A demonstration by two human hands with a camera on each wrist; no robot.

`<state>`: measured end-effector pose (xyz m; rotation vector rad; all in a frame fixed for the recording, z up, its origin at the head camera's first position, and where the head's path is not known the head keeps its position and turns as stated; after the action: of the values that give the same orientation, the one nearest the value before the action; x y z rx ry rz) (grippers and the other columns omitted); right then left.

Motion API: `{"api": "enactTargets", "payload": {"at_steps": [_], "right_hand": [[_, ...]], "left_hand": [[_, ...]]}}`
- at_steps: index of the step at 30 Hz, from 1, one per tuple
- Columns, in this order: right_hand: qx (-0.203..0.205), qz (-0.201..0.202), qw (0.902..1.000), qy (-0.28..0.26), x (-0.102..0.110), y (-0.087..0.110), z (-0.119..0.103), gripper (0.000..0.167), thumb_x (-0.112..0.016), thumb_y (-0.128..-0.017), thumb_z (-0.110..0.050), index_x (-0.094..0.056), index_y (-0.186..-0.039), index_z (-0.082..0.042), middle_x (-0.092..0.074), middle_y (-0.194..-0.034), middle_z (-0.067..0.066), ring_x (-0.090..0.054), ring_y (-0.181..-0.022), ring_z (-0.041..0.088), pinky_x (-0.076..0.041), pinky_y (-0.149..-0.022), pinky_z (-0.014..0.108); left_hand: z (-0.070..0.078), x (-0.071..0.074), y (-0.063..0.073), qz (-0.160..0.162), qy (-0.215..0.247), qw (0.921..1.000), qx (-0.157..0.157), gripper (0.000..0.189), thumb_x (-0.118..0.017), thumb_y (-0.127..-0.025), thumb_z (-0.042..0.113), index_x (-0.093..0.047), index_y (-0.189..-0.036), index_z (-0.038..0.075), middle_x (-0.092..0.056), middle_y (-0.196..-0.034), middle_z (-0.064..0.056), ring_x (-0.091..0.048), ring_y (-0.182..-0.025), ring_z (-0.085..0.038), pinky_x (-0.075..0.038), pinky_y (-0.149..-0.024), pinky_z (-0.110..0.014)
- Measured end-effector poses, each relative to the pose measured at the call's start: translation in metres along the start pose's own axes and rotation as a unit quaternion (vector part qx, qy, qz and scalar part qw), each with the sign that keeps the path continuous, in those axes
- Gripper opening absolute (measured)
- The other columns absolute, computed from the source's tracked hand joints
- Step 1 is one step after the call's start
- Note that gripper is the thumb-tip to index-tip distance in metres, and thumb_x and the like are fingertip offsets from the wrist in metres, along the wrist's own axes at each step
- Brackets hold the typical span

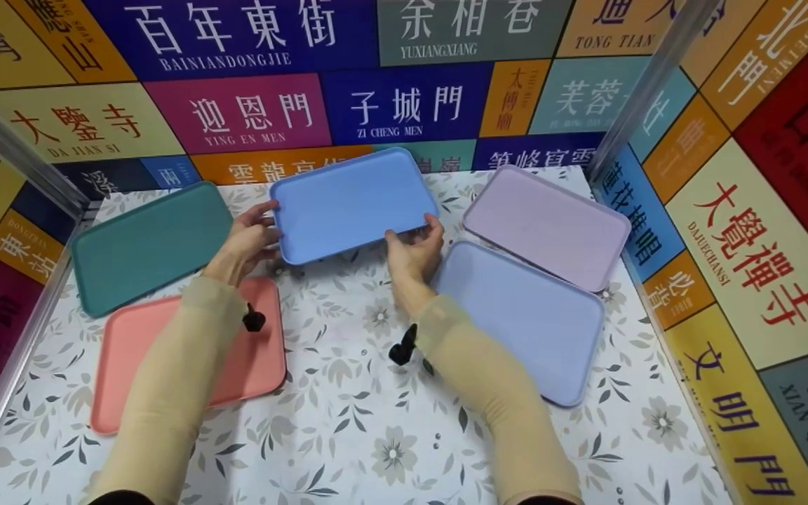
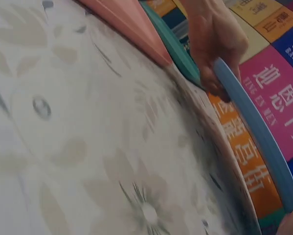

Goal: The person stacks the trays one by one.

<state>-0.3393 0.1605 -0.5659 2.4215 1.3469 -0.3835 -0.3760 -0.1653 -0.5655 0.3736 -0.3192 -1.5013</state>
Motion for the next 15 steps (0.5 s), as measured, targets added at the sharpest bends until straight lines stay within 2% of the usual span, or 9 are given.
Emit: {"api": "enactTargets", "payload": {"at_steps": [5,9,11,15], "right_hand": [[-0.002,0.002,0.9999,0.014,-0.012,0.022,0.010,0.079,-0.080,-0.085,0.021,-0.048,-0.152,-0.007,-0.050,-0.121,0.004,-0.058,-0.102,0.022,-0.062,-0.076,0.022],[-0.022,-0.012,0.9997,0.006,-0.022,0.037,0.019,0.079,-0.080,-0.086,0.022,-0.048,-0.151,-0.008,-0.048,-0.118,0.005,-0.058,-0.101,0.022,-0.066,-0.081,0.025],[-0.028,-0.016,0.9995,0.002,-0.025,0.041,0.023,0.079,-0.079,-0.086,0.023,-0.048,-0.151,-0.009,-0.048,-0.117,0.006,-0.058,-0.098,0.021,-0.068,-0.086,0.031],[-0.034,-0.015,0.9993,0.002,-0.027,0.043,0.026,0.080,-0.077,-0.087,0.023,-0.047,-0.152,-0.011,-0.047,-0.117,0.006,-0.060,-0.094,0.020,-0.069,-0.099,0.052]], "left_hand": [[-0.001,-0.003,0.001,-0.003,0.010,0.9999,0.004,0.075,-0.055,-0.103,-0.006,-0.051,-0.168,0.032,-0.055,-0.157,-0.009,-0.065,-0.112,-0.027,-0.062,-0.086,-0.041],[-0.002,-0.005,0.001,-0.002,0.010,0.9999,0.000,0.076,-0.056,-0.103,-0.006,-0.050,-0.168,0.032,-0.056,-0.157,-0.008,-0.068,-0.108,-0.026,-0.064,-0.081,-0.041],[-0.003,-0.006,0.001,-0.004,0.013,0.9999,-0.003,0.077,-0.056,-0.102,-0.006,-0.050,-0.169,0.032,-0.056,-0.157,-0.009,-0.069,-0.105,-0.025,-0.065,-0.078,-0.040],[-0.004,-0.008,0.001,-0.006,0.022,0.9997,-0.009,0.078,-0.057,-0.101,-0.006,-0.050,-0.168,0.031,-0.056,-0.156,-0.009,-0.070,-0.105,-0.024,-0.065,-0.076,-0.040]]}}
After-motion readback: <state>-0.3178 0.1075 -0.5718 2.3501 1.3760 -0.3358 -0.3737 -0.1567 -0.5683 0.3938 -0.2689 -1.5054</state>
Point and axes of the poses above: each hand's wrist, its own y-axis away from the middle knuckle, its own x-axis out of the back of the hand, z = x × y, the point moved 8 cm from there along -y, towards the middle knuckle
